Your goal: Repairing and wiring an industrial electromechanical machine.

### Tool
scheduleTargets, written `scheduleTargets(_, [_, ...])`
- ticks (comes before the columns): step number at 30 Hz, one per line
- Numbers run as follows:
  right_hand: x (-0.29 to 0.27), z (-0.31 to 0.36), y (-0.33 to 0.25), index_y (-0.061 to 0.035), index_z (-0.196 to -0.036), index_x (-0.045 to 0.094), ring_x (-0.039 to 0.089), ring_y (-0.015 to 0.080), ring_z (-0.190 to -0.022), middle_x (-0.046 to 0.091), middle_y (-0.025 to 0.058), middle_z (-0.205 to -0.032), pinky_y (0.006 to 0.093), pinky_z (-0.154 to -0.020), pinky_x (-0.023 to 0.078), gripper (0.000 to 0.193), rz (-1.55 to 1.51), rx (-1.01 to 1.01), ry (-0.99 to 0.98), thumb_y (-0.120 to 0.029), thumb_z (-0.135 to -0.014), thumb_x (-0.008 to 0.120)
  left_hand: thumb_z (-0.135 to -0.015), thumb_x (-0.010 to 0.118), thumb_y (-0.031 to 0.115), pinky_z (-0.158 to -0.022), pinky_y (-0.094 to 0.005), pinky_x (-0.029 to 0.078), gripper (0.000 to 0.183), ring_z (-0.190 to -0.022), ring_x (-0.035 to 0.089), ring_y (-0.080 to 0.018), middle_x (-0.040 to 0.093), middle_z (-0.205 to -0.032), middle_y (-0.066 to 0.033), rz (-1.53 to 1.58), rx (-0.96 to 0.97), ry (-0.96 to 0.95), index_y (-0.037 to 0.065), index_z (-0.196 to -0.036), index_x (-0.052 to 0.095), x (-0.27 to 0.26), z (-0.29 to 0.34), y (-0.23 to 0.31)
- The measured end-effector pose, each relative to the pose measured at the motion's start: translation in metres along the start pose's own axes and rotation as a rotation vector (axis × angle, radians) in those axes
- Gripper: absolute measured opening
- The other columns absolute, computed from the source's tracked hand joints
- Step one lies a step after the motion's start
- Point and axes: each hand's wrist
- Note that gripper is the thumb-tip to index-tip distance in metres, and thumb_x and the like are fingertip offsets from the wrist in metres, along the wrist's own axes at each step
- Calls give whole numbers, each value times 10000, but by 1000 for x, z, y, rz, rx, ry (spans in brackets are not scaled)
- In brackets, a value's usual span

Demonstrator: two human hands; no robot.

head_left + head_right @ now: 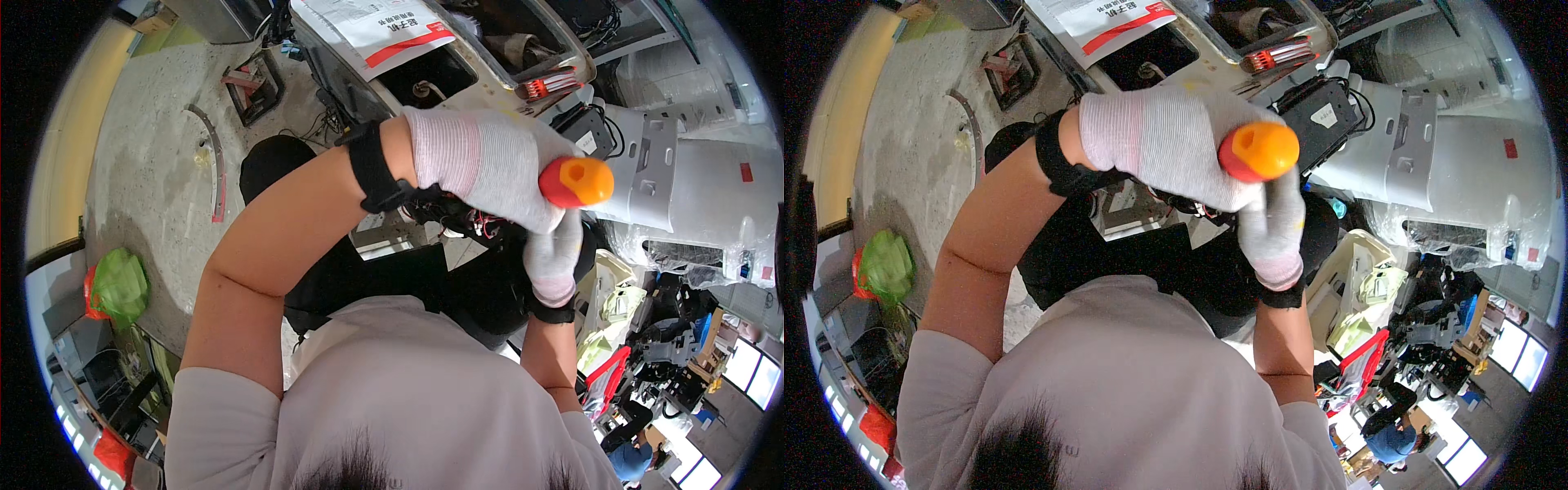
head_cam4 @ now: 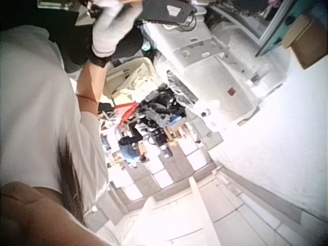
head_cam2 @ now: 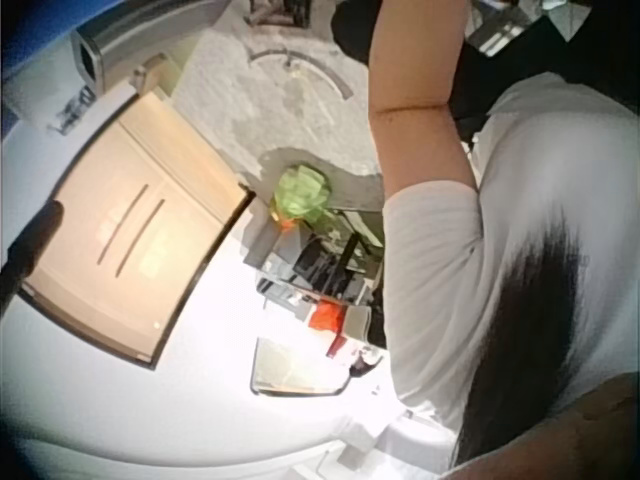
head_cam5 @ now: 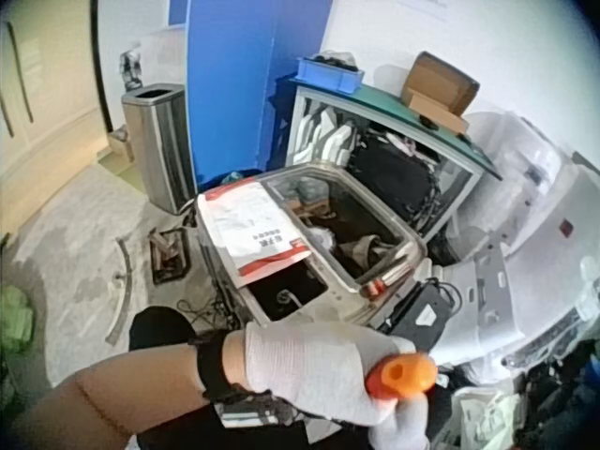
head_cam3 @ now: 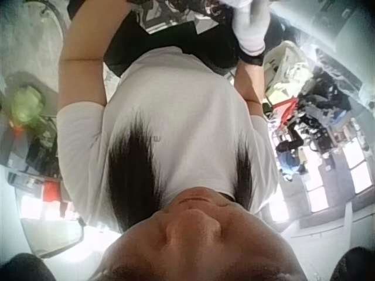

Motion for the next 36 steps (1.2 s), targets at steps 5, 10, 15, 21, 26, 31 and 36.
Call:
scheduleTargets(5, [-6, -15, -40, 46, -1334, 447, 545, 299, -1191, 547, 201, -1276, 406, -1070, 374, 530, -330, -213, 223, -367, -1003, 472, -789, 682, 290, -751, -388, 522, 294, -855, 655, -330, 669, -873, -135, 7, -22, -41, 96, -996, 608, 6, 6, 6])
scheduleTargets(10, [0, -21, -91, 35, -1229, 521, 594, 249, -1086, 613, 169, -1175, 381, -992, 435, 396, -234, -286, 21, -227, -946, 611, -745, 774, 368, -795, -383, 525, 433, -895, 657, -320, 684, -955, -128, 4, -146, -144, 98, -1055, 638, 8, 6, -1])
scheduleTargets(15, [32, -40, -100, 51, -1040, 607, 349, 93, -530, 434, -1, -603, 343, -679, 501, 264, -178, -195, 222, -174, -1032, 469, -770, 780, 369, -876, -372, 521, 481, -1000, 639, -296, 669, -1095, -118, 3, -35, -52, 81, -1130, 645, 14, 13, -10])
scheduleTargets(21, [38, -47, -96, 51, -999, 603, 426, 86, -526, 519, 42, -687, 277, -536, 431, 349, -258, -274, 223, -284, -1021, 507, -769, 780, 365, -877, -383, 520, 500, -1002, 631, -313, 661, -1088, -131, 19, 40, 158, 64, -1139, 632, 20, 16, -18])
scheduleTargets(26, [28, -47, -101, 28, -925, 644, 594, 142, -586, 678, 106, -810, 281, -512, 474, 338, -381, -208, 101, -301, -974, 584, -780, 764, 327, -829, -394, 517, 445, -973, 634, -333, 663, -1041, -155, 58, -59, -67, 45, -1097, 630, 14, 29, -19])
scheduleTargets(31, [27, -54, -97, -39, -661, 516, 511, 150, -459, 492, 6, -524, 306, -484, 477, 524, -301, -390, -286, -456, -978, 532, -786, 734, 251, -804, -389, 515, 352, -943, 645, -323, 665, -1034, -177, -137, -83, -235, 39, -1049, 634, 21, 42, -27])
scheduleTargets(36, [36, -58, -95, -8, -913, 629, 586, 122, -692, 644, 53, -815, 282, -665, 488, 219, -249, -319, -95, -217, -948, 577, -863, 604, 389, -722, -402, 512, 327, -761, 649, -345, 683, -781, -134, 126, 5, 350, 76, -920, 678, 36, 39, -29])
Point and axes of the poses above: each hand's wrist, its own z-axis away from the middle knuckle, its own x-axis out of the palm, y = z × x
